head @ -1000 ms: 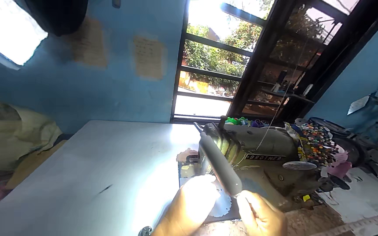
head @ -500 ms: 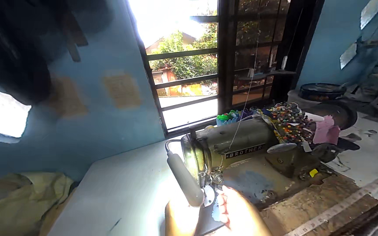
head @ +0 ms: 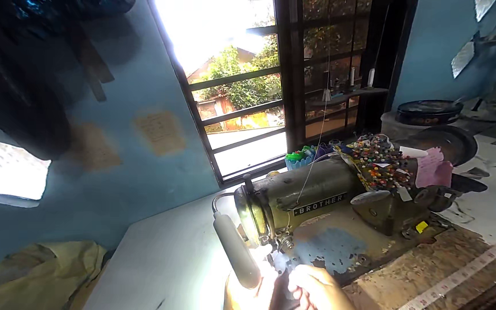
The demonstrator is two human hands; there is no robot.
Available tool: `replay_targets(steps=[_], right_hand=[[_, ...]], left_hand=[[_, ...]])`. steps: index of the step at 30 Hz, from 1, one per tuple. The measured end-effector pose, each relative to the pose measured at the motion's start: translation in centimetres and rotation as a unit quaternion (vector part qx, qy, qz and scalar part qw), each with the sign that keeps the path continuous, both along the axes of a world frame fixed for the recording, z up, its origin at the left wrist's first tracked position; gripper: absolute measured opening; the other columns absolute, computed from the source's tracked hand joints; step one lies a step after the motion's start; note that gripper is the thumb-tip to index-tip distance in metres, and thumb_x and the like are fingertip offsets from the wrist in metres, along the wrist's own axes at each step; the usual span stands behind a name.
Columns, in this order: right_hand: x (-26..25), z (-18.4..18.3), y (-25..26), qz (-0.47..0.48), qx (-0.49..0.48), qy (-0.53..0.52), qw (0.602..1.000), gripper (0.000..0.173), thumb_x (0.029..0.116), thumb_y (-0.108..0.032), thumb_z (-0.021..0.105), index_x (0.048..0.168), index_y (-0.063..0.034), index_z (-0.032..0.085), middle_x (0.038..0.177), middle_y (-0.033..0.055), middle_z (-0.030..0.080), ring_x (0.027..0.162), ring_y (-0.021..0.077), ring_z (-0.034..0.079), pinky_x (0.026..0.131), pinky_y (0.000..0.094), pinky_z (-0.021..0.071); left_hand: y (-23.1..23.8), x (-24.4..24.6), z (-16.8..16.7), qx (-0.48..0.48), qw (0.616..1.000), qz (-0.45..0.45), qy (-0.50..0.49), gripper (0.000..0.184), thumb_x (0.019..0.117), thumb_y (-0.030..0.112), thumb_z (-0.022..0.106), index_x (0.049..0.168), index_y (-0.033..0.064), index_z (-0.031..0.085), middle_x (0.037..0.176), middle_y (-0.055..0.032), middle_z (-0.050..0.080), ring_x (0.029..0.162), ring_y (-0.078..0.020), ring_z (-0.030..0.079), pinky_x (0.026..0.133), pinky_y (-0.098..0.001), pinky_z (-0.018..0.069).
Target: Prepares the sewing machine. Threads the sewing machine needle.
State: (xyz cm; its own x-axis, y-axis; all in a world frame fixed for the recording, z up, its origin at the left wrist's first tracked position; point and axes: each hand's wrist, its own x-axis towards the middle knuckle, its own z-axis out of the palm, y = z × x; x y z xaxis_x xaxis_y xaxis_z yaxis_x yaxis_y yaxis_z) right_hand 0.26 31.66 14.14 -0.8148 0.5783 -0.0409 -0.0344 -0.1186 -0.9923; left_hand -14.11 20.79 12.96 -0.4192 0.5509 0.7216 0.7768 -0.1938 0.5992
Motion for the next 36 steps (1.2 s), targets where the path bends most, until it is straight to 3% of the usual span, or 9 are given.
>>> replay_targets(steps=[3,6,9,17,23,28,30,32,36], right_hand=[[-0.4,-0.4,0.1,-0.011,0.129,-0.03,0.991,0.026,0.1024,-0.009,0.048,0.095,0.0023,0.07,0.07,-0.0032,0.058,0.055,-0.0019,0.05,0.054,0.0164,0.0445],[-1.4,-0.6,0.1,-0.05,0.276,-0.013,0.96,0.027,0.0998,-0.011,0.054,0.089,0.0053,0.072,0.075,0.0099,0.066,0.068,0.0108,0.06,0.068,0.0283,0.0509],[-2.3,-0.9,-0.2,-0.113,0.342,0.023,0.933,0.026,0.0974,-0.011,0.059,0.083,0.0052,0.072,0.076,0.0138,0.068,0.072,0.0168,0.066,0.07,0.0314,0.0541],[-2.1,-0.8,-0.8,-0.183,0.37,-0.002,0.911,0.023,0.0961,-0.01,0.06,0.084,0.0031,0.074,0.078,0.0123,0.07,0.071,0.0181,0.068,0.069,0.0336,0.0557],[-2.9,-0.3,-1.4,-0.209,0.33,0.091,0.916,0.018,0.0938,-0.004,0.06,0.085,0.0053,0.073,0.073,0.0093,0.067,0.066,0.0053,0.062,0.066,0.0176,0.0516],[-2.9,0.6,-1.6,-0.211,0.294,0.024,0.932,0.026,0.096,-0.01,0.055,0.079,-0.0015,0.072,0.061,0.0005,0.059,0.053,0.0023,0.053,0.054,0.0215,0.0457],[-2.5,0.8,-1.6,-0.202,0.311,-0.009,0.928,0.028,0.0954,-0.013,0.056,0.076,-0.0021,0.072,0.061,0.0026,0.061,0.055,0.0076,0.057,0.055,0.0282,0.0469],[-2.1,0.2,-1.4,-0.194,0.323,-0.026,0.926,0.029,0.0939,-0.014,0.056,0.073,-0.0015,0.072,0.063,0.0059,0.064,0.058,0.0135,0.061,0.057,0.0356,0.0487],[-2.0,0.4,-1.9,-0.206,0.339,0.018,0.918,0.027,0.0955,-0.013,0.057,0.074,-0.0013,0.07,0.061,0.0045,0.06,0.055,0.0095,0.056,0.054,0.0296,0.0464]], left_hand=[[0.1,-0.2,0.2,-0.003,1.0,-0.003,0.016,0.018,0.0945,0.018,0.064,0.094,0.0007,0.07,0.105,-0.012,0.075,0.089,-0.0019,0.069,0.084,-0.0189,0.0554],[0.0,-0.6,0.1,-0.008,0.998,-0.001,0.057,0.021,0.0988,0.023,0.063,0.091,0.0042,0.069,0.111,-0.0117,0.075,0.097,-0.0031,0.069,0.09,-0.02,0.0544],[-0.1,-0.9,0.2,-0.019,0.995,-0.001,0.096,0.023,0.1005,0.025,0.062,0.089,0.0058,0.069,0.118,-0.0126,0.074,0.104,-0.0059,0.069,0.094,-0.0222,0.0526],[-0.2,-0.8,0.0,-0.026,0.996,0.023,0.079,0.019,0.0967,0.021,0.066,0.091,0.004,0.073,0.11,-0.0121,0.076,0.098,-0.0079,0.071,0.09,-0.0239,0.056],[-0.1,-0.5,0.1,-0.024,0.995,0.042,0.083,0.02,0.0968,0.023,0.066,0.093,0.0054,0.075,0.111,-0.0109,0.077,0.097,-0.0069,0.072,0.089,-0.0234,0.056],[0.0,-0.6,0.0,-0.019,0.995,0.039,0.087,0.02,0.0975,0.024,0.065,0.097,0.0064,0.075,0.114,-0.0107,0.076,0.1,-0.007,0.071,0.091,-0.0237,0.0553],[0.0,-0.5,0.1,-0.023,0.994,0.049,0.091,0.02,0.0966,0.023,0.066,0.092,0.0066,0.076,0.112,-0.0105,0.077,0.097,-0.0076,0.072,0.089,-0.0247,0.0565],[-0.1,-0.3,0.3,-0.03,0.993,0.053,0.099,0.021,0.0965,0.023,0.065,0.097,0.0053,0.077,0.109,-0.0103,0.077,0.095,-0.0086,0.073,0.087,-0.0263,0.0576],[0.0,-0.3,0.5,-0.033,0.994,0.053,0.094,0.023,0.0974,0.025,0.065,0.1,0.0067,0.077,0.11,-0.0098,0.077,0.097,-0.0084,0.072,0.089,-0.0262,0.0568]])
